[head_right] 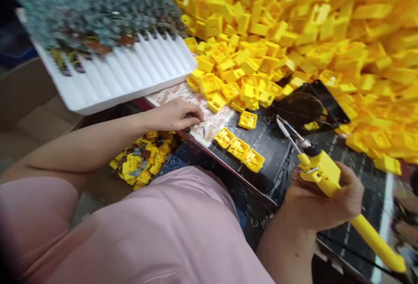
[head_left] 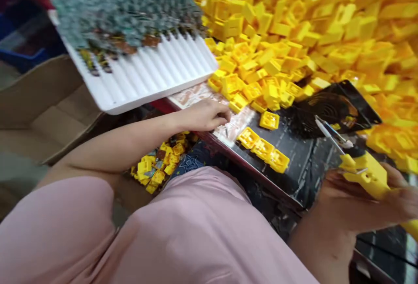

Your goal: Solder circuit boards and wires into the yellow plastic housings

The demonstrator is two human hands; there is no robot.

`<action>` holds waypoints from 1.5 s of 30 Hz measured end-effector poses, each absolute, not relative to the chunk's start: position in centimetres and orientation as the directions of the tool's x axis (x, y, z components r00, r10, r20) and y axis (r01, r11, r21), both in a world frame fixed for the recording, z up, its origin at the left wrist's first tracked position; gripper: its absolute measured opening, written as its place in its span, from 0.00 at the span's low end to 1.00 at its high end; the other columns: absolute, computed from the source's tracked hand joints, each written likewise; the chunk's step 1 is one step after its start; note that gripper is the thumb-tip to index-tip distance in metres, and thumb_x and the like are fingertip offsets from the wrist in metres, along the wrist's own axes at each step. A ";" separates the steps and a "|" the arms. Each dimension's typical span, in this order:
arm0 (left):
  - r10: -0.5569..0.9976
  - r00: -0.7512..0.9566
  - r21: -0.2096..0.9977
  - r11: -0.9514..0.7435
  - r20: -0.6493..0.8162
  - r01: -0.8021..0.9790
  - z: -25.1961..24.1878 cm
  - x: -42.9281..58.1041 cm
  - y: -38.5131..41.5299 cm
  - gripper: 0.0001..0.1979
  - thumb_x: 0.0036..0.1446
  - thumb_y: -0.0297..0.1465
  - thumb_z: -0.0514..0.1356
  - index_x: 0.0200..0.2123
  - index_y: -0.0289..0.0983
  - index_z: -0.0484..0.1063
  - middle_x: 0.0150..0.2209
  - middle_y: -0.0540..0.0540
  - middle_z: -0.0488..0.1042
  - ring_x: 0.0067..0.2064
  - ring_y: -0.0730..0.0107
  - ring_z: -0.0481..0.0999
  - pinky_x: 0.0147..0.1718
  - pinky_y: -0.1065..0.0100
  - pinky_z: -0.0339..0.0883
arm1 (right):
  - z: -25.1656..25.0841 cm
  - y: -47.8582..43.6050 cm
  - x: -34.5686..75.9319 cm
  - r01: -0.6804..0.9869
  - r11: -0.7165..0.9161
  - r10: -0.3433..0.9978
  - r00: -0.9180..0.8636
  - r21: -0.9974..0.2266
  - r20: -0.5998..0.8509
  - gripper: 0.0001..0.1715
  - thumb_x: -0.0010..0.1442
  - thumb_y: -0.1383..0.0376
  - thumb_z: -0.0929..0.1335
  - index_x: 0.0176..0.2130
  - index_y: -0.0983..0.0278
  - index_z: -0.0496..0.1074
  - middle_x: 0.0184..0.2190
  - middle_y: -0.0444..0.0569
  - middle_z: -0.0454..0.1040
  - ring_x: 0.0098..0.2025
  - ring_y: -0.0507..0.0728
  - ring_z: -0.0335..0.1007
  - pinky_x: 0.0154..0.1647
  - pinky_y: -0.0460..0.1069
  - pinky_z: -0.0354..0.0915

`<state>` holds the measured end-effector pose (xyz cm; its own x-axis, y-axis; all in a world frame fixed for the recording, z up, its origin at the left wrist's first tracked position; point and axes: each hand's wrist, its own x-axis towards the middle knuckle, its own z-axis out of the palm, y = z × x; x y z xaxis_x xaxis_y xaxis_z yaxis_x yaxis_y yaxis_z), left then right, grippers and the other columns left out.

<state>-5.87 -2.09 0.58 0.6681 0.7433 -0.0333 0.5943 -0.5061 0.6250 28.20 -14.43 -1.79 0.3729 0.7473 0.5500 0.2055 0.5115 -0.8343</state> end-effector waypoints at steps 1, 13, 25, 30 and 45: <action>0.729 0.683 0.607 -0.523 -0.045 0.598 0.6 -5.3 -2.1 0.11 0.61 0.27 0.57 0.41 0.37 0.79 0.39 0.48 0.83 0.41 0.70 0.79 0.43 0.71 0.67 | -2.1 -15.1 28.8 0.179 0.536 0.692 0.465 -0.825 0.551 0.27 0.68 0.44 0.64 0.39 0.61 0.78 0.28 0.44 0.71 0.28 0.55 0.73 0.21 0.48 0.67; 0.727 0.676 0.593 -0.492 -0.123 0.637 -0.3 -1.3 -1.7 0.10 0.58 0.32 0.59 0.38 0.35 0.78 0.36 0.47 0.81 0.39 0.69 0.78 0.43 0.70 0.67 | -2.2 -18.8 26.1 0.636 0.454 0.623 0.275 -0.624 0.733 0.17 0.62 0.61 0.74 0.50 0.61 0.82 0.36 0.51 0.83 0.28 0.55 0.77 0.26 0.47 0.71; 0.714 0.691 0.493 -0.563 -0.115 0.663 -1.3 0.4 -1.8 0.13 0.59 0.34 0.54 0.39 0.35 0.76 0.38 0.43 0.81 0.41 0.64 0.79 0.44 0.65 0.68 | -2.4 -18.0 23.3 0.701 0.452 0.760 0.021 -0.552 0.649 0.14 0.53 0.71 0.77 0.38 0.59 0.74 0.29 0.43 0.81 0.25 0.53 0.78 0.18 0.44 0.70; 0.708 0.699 0.506 -0.569 -0.100 0.648 -1.4 0.2 -1.8 0.14 0.58 0.35 0.52 0.38 0.35 0.76 0.37 0.44 0.81 0.40 0.64 0.78 0.43 0.65 0.68 | -1.7 -17.5 23.3 0.753 0.476 0.721 -0.037 -0.455 0.692 0.10 0.56 0.68 0.77 0.34 0.59 0.73 0.25 0.41 0.80 0.22 0.51 0.76 0.14 0.42 0.65; 0.708 0.694 0.429 -0.590 -0.133 0.684 -1.3 0.7 -1.8 0.16 0.59 0.36 0.52 0.39 0.37 0.77 0.38 0.43 0.80 0.41 0.61 0.78 0.44 0.63 0.69 | -1.8 -18.3 24.3 0.671 0.465 0.734 0.073 -0.577 0.676 0.17 0.54 0.74 0.77 0.41 0.57 0.75 0.31 0.40 0.79 0.29 0.53 0.77 0.24 0.48 0.71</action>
<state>0.68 -1.84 -1.31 0.6939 0.7077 -0.1329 0.6839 -0.5900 0.4291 24.33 -18.34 -1.78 0.0734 0.7335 0.6757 0.6714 0.4647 -0.5773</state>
